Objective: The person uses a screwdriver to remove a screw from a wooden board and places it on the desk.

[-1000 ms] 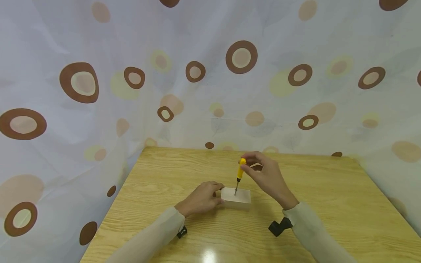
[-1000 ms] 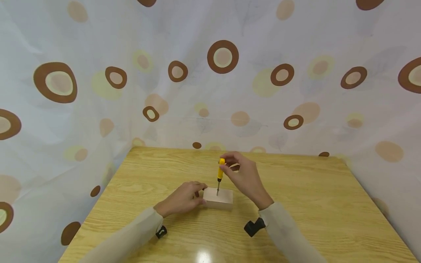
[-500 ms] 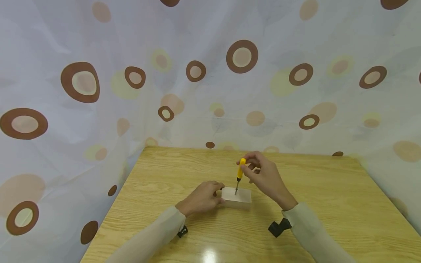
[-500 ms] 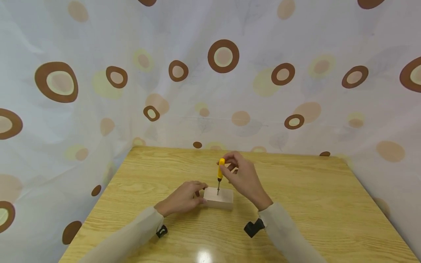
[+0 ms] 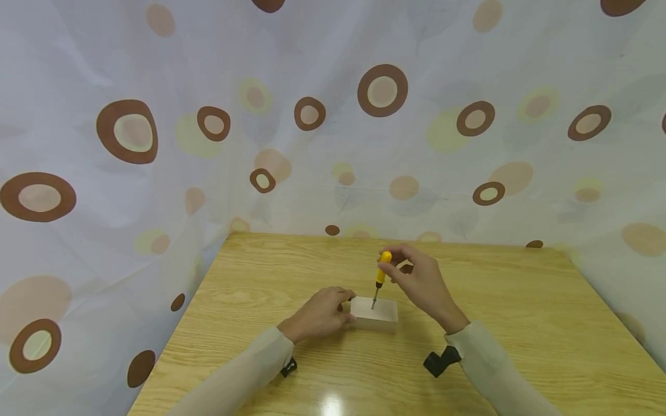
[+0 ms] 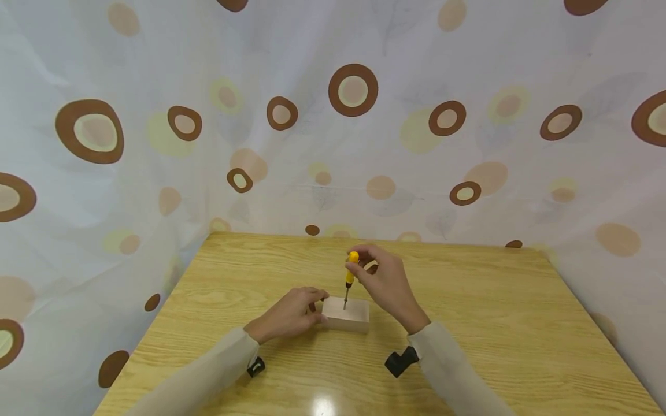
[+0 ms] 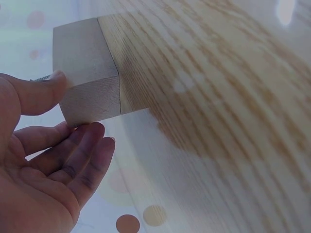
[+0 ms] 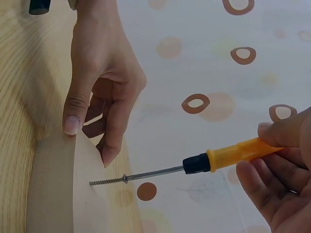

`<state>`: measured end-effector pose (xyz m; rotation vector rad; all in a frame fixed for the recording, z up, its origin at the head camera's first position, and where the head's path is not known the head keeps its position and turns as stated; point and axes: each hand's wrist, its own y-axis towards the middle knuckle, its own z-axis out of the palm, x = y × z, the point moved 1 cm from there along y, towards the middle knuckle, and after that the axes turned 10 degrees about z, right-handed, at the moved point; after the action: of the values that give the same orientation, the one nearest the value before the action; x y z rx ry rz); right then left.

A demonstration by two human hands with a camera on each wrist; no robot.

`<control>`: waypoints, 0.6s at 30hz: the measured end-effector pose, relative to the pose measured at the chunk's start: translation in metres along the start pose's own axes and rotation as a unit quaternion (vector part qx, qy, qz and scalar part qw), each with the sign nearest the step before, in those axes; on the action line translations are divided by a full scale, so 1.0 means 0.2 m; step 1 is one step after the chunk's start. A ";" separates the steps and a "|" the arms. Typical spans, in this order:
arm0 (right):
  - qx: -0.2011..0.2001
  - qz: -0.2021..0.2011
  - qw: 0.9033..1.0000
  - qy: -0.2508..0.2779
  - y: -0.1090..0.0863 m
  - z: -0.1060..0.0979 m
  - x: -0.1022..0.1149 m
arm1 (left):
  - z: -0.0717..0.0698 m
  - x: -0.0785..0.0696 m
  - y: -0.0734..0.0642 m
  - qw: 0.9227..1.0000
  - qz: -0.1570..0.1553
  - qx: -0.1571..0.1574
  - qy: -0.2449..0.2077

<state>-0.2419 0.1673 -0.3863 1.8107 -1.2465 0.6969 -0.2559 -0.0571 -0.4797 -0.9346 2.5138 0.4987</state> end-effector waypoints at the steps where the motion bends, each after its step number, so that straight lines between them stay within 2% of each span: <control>1: 0.001 -0.002 1.000 -0.006 0.00 0.00 0.00 | 0.00 0.00 0.00 1.000 0.000 0.000 0.000; 7: 0.005 -0.001 1.000 -0.017 0.00 -0.01 0.02 | -0.01 0.00 0.00 1.000 0.003 -0.001 -0.005; 13: -0.016 0.012 1.000 0.008 -0.03 -0.02 0.12 | -0.01 0.00 0.00 1.000 0.008 0.001 -0.007; 18: 0.008 0.017 1.000 0.024 -0.05 -0.04 0.17 | 0.00 0.01 0.00 1.000 0.006 0.001 -0.004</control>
<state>-0.2213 0.1589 -0.3586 1.7793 -1.2459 0.7658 -0.2572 -0.0577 -0.4807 -0.9149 2.5140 0.5040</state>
